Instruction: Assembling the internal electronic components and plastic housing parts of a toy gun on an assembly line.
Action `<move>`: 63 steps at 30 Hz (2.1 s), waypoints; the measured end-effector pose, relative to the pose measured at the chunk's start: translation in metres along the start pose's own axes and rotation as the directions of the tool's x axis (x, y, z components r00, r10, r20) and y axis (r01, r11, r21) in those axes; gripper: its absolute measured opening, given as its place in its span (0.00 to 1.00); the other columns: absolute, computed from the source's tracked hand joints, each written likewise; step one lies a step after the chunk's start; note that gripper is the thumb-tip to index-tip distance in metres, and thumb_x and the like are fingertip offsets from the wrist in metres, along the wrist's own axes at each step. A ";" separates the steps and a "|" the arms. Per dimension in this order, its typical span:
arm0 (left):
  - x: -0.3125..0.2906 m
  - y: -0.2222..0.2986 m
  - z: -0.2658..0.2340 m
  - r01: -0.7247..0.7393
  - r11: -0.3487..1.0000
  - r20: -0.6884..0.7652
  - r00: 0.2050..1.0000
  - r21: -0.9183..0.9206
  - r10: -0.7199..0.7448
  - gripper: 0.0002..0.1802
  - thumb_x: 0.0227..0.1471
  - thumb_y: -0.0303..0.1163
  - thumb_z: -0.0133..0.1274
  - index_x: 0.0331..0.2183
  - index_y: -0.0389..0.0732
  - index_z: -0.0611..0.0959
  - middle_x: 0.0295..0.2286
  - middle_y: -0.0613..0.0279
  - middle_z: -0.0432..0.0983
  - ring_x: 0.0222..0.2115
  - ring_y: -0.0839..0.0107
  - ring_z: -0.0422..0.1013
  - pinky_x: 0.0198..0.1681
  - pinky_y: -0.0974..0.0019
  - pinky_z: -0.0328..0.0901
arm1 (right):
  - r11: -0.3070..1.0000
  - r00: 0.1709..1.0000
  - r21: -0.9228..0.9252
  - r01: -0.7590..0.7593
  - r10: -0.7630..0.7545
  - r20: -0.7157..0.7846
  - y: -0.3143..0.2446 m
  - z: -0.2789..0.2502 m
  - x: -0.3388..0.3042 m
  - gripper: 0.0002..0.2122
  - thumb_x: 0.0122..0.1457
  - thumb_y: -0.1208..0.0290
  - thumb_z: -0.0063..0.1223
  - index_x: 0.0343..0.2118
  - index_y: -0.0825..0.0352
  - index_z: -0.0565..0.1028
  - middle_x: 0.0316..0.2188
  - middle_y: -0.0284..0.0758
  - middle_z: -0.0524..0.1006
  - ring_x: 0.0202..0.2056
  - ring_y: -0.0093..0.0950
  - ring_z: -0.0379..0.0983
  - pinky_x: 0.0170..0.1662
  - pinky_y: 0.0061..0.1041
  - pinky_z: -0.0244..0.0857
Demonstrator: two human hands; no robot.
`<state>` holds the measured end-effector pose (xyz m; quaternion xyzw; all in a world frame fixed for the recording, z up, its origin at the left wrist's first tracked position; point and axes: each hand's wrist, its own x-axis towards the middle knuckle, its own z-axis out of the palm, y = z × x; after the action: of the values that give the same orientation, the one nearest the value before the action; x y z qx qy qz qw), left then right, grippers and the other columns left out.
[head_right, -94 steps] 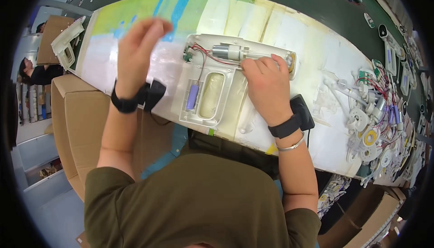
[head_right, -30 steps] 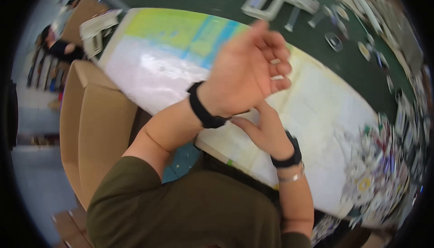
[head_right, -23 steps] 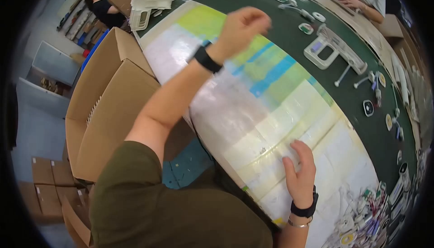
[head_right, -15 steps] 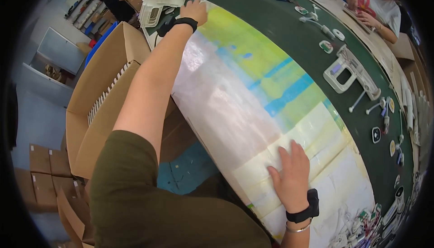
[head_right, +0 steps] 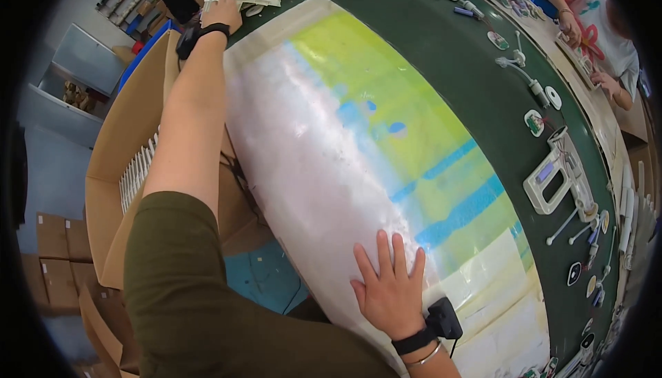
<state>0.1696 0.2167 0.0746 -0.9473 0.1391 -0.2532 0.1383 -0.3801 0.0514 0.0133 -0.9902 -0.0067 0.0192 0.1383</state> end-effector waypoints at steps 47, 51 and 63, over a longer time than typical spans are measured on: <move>-0.357 0.213 -0.264 0.832 0.387 0.482 -0.169 -0.399 0.860 0.16 0.57 0.39 0.46 0.43 0.39 0.74 0.32 0.64 0.75 0.31 0.73 0.72 0.37 0.69 0.68 | 0.904 0.663 0.267 -0.335 0.427 -0.615 0.027 -0.023 -0.162 0.17 0.46 0.66 0.58 0.40 0.63 0.73 0.49 0.43 0.66 0.53 0.42 0.59 0.54 0.46 0.52; -0.289 0.231 -0.259 0.194 0.278 0.227 -0.248 -0.941 0.942 0.17 0.57 0.43 0.47 0.33 0.40 0.81 0.27 0.69 0.77 0.29 0.81 0.70 0.37 0.75 0.65 | 0.911 0.726 0.215 -0.353 0.412 -0.551 0.029 -0.006 -0.169 0.17 0.47 0.62 0.58 0.41 0.61 0.73 0.50 0.39 0.66 0.54 0.39 0.58 0.55 0.51 0.47; -0.171 0.481 -0.202 -0.586 0.479 -0.056 0.669 -0.653 0.741 0.31 0.49 0.53 0.50 0.47 0.39 0.72 0.42 0.55 0.72 0.44 0.56 0.69 0.44 0.57 0.65 | 0.894 0.744 0.270 -0.357 0.447 -0.496 0.030 -0.016 -0.164 0.17 0.45 0.63 0.59 0.39 0.59 0.73 0.50 0.38 0.66 0.54 0.37 0.58 0.55 0.51 0.47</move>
<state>-0.1707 -0.2087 0.0071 -0.8283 0.5547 -0.0042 -0.0794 -0.5428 0.0154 0.0263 -0.9174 0.2486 -0.2340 0.2046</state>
